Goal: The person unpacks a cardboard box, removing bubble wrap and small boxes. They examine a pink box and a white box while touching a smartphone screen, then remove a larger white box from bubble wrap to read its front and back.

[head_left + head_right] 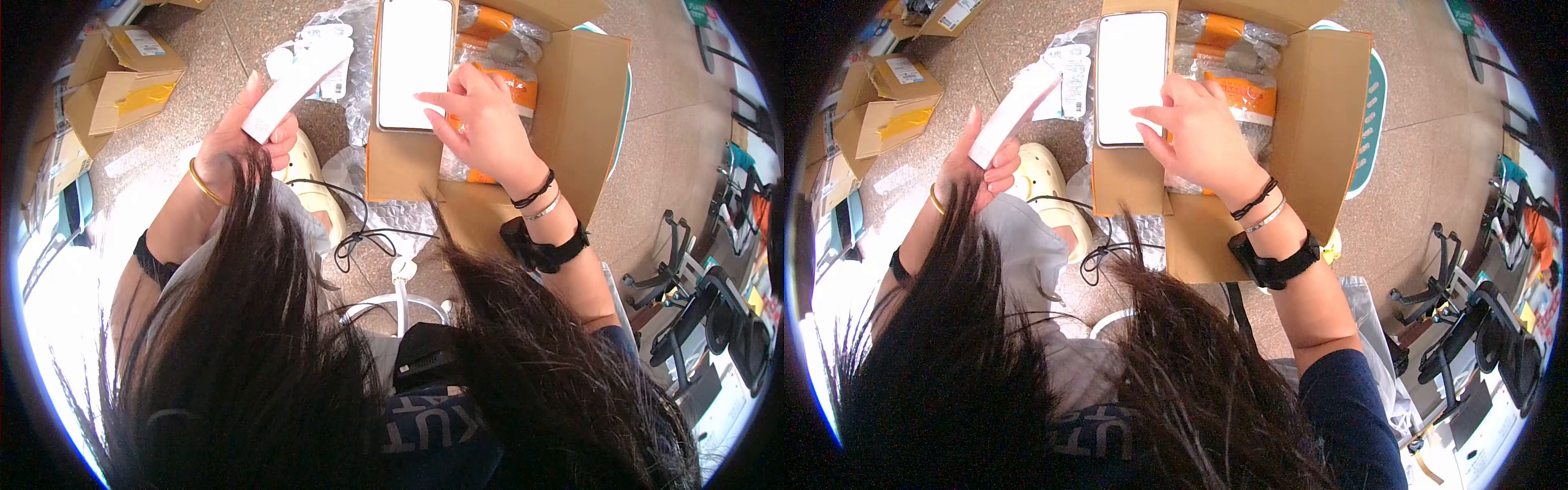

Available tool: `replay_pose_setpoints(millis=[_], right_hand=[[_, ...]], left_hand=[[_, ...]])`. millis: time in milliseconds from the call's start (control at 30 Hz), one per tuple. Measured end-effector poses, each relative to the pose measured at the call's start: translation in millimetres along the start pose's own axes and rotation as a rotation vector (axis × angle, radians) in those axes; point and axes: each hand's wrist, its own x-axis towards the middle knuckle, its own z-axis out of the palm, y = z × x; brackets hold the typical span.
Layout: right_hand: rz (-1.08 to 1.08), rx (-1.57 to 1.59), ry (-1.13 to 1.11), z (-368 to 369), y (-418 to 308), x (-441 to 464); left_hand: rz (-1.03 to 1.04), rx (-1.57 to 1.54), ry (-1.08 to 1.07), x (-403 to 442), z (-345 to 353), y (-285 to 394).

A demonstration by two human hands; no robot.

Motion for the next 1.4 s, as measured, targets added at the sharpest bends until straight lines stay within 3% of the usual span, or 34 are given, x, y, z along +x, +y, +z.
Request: replay_pose_setpoints(millis=[200, 433, 733, 933, 1133, 1300, 1400], right_hand=[[0.083, -0.037, 0.161, 5.0, 4.6, 3.0], [-0.055, 0.037, 0.003, 0.8, 4.7, 0.7], [0.100, -0.045, 0.161, 3.0, 3.4, 3.5], [-0.048, 0.023, -0.043, -1.0, 3.8, -0.9], [0.114, -0.087, 0.191, 3.5, 4.1, 0.7], [-0.039, 0.017, -0.072, -3.8, -2.0, -0.2], [0.028, -0.038, 0.020, 0.9, -0.7, -0.3]], left_hand=[[0.016, 0.306, -0.078, -0.8, 0.5, 2.0], [0.030, 0.355, -0.064, -2.3, 4.6, -0.4], [-0.010, 0.441, -0.088, -1.8, 9.2, -0.6], [-0.008, 0.435, -0.046, -3.1, 13.3, -0.8], [0.023, 0.478, -0.026, -4.7, 18.0, -1.1], [0.052, 0.445, -0.036, -3.4, 17.2, -2.9], [0.022, 0.438, -0.049, -2.9, 17.6, -3.6]])
